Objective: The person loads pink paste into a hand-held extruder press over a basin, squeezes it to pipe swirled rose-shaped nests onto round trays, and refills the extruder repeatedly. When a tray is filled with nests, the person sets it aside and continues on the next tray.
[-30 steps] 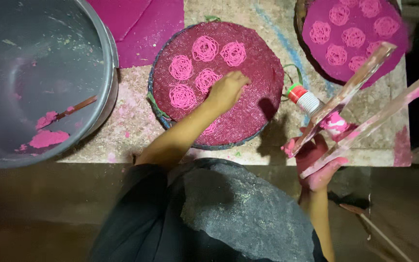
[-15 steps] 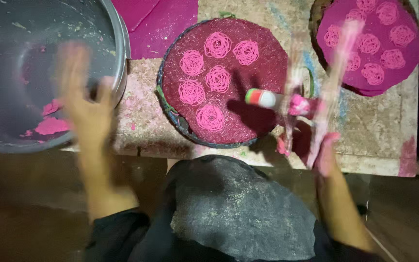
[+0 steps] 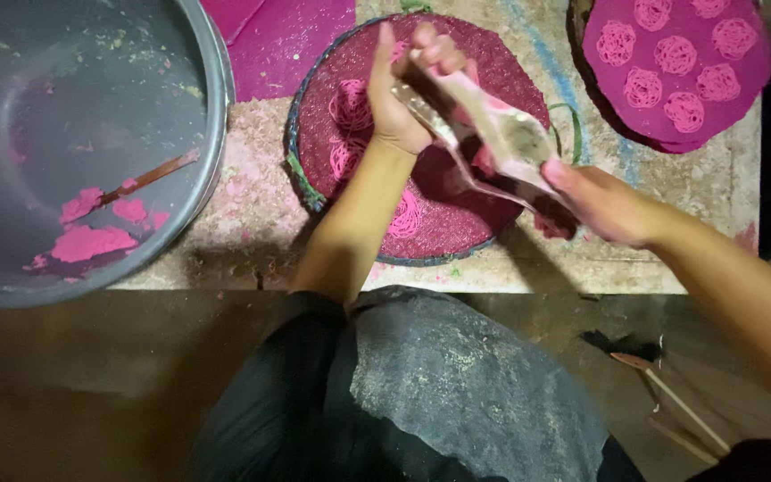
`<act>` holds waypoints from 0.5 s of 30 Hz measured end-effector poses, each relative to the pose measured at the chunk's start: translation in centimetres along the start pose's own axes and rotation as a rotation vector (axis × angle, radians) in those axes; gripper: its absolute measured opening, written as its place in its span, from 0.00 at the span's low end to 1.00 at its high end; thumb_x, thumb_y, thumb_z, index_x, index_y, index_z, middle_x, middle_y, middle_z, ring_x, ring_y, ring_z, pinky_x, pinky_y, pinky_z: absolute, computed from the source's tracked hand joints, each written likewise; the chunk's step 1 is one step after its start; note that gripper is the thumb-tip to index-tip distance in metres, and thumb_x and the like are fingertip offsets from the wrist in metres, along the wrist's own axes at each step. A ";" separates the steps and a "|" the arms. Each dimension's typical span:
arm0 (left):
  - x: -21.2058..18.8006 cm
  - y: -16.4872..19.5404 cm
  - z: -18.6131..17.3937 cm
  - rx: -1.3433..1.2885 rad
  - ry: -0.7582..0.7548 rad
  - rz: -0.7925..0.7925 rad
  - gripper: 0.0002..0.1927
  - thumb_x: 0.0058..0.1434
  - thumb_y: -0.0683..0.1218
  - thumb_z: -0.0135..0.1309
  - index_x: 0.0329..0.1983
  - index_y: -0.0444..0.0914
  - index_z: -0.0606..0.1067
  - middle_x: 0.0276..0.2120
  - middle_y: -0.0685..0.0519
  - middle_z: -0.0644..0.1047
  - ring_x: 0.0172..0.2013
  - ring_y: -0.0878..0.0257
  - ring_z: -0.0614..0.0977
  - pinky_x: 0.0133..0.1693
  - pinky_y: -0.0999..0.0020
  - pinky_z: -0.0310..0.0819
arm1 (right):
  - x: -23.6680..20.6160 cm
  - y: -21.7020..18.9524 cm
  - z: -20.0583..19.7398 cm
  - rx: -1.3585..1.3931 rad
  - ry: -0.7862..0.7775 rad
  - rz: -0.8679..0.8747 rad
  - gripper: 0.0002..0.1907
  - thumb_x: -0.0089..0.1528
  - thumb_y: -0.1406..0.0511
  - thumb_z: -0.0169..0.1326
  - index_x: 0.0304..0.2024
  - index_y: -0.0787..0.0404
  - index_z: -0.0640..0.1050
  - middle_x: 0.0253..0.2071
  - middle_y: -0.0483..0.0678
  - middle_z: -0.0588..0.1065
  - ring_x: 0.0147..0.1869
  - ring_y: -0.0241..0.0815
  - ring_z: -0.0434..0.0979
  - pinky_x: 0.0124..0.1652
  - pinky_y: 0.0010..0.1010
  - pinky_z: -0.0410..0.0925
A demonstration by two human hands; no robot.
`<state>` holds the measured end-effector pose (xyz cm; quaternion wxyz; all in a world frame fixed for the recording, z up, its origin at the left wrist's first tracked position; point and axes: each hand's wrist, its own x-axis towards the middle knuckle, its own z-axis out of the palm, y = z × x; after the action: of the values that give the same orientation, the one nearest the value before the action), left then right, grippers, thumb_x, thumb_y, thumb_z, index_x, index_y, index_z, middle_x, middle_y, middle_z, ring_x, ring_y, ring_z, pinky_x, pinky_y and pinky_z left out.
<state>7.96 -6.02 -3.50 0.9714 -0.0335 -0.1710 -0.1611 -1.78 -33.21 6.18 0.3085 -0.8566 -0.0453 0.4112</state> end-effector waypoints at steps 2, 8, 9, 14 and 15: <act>0.0 1.1 -1.1 -0.011 0.005 0.022 0.24 0.70 0.67 0.45 0.36 0.44 0.71 0.31 0.58 0.74 0.37 0.63 0.78 0.52 0.58 0.75 | 1.0 -1.1 1.1 -0.003 0.071 0.021 0.45 0.65 0.35 0.25 0.36 0.64 0.79 0.27 0.52 0.78 0.30 0.44 0.77 0.33 0.38 0.73; -1.5 1.0 -2.7 0.020 0.074 0.057 0.25 0.69 0.69 0.44 0.34 0.46 0.71 0.29 0.60 0.74 0.35 0.65 0.78 0.48 0.61 0.74 | 0.3 -2.9 2.2 0.075 0.058 0.092 0.44 0.62 0.34 0.28 0.38 0.63 0.78 0.27 0.52 0.78 0.30 0.44 0.79 0.33 0.37 0.75; -1.3 0.2 -2.7 0.009 0.077 0.066 0.25 0.70 0.69 0.44 0.33 0.46 0.71 0.29 0.60 0.74 0.34 0.65 0.78 0.48 0.61 0.74 | 0.0 -3.0 1.5 0.049 0.045 0.155 0.43 0.61 0.34 0.27 0.39 0.61 0.78 0.27 0.51 0.79 0.30 0.43 0.81 0.34 0.36 0.77; 1.0 0.2 -2.2 0.016 0.066 0.091 0.24 0.69 0.67 0.44 0.33 0.45 0.71 0.28 0.61 0.74 0.34 0.65 0.77 0.46 0.61 0.75 | 0.5 -3.7 -0.1 -0.013 0.158 0.110 0.43 0.63 0.35 0.31 0.40 0.66 0.77 0.28 0.52 0.78 0.32 0.43 0.81 0.35 0.36 0.75; 1.2 1.1 -2.1 0.024 0.046 0.080 0.24 0.69 0.68 0.43 0.33 0.45 0.71 0.28 0.60 0.74 0.34 0.66 0.77 0.46 0.62 0.75 | 0.8 -3.9 0.2 0.032 0.181 0.074 0.42 0.63 0.35 0.33 0.42 0.66 0.76 0.29 0.51 0.78 0.32 0.41 0.81 0.35 0.35 0.75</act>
<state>10.09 -5.63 -5.07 0.9811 -0.0248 -0.1492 -0.1210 -0.73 -29.67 7.74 0.3097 -0.8861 0.0212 0.3441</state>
